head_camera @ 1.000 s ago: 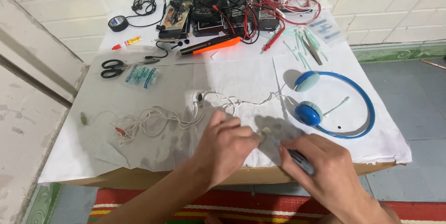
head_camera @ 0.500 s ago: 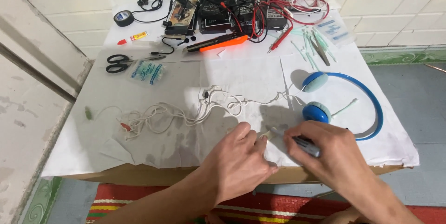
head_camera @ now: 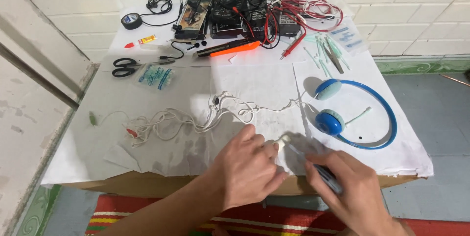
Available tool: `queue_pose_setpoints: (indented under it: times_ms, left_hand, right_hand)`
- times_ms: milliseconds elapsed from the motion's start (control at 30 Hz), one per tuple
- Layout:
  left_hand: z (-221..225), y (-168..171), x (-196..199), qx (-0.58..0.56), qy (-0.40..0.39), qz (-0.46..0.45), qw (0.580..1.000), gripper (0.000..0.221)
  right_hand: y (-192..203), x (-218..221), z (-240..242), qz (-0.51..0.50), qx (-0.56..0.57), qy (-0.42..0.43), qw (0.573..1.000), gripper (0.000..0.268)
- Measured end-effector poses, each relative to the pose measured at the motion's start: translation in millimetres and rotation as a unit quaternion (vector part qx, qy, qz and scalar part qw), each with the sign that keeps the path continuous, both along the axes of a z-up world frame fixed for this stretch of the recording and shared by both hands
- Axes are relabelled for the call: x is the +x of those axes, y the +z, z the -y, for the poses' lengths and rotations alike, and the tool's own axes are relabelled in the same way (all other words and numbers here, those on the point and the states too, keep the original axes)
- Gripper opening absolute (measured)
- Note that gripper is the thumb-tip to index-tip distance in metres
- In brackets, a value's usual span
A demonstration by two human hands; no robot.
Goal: Assembling a headset by connecting wires and small plastic components using a soldering tool and checking connections.
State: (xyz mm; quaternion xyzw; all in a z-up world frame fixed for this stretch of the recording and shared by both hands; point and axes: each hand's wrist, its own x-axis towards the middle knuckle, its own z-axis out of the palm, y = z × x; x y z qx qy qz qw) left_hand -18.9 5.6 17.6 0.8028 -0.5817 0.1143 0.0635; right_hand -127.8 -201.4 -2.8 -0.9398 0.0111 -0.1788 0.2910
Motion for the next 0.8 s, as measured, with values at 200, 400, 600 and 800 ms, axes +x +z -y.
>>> queue_pose_setpoints:
  times_ms: [200,400,600,800]
  left_hand:
    - [-6,5,8,-0.076,-0.025,-0.053,0.995,0.045]
    - [-8,10,11,-0.136,-0.05,-0.086,0.986,0.039]
    - [-9,13,9,-0.158,-0.057,-0.075,0.983,0.038]
    - [-9,14,9,-0.163,-0.065,-0.071,0.982,0.038]
  right_hand:
    - [-43,-15,-7,0.061,0.053,-0.005,0.997,0.012]
    - [-30,-13,-28,0.092,0.057,-0.095,0.99,0.015]
    - [-36,-20,-25,0.089,0.095,-0.114,0.985,0.011]
    - [-24,-18,-46,0.128,0.066,-0.13,0.981,0.007]
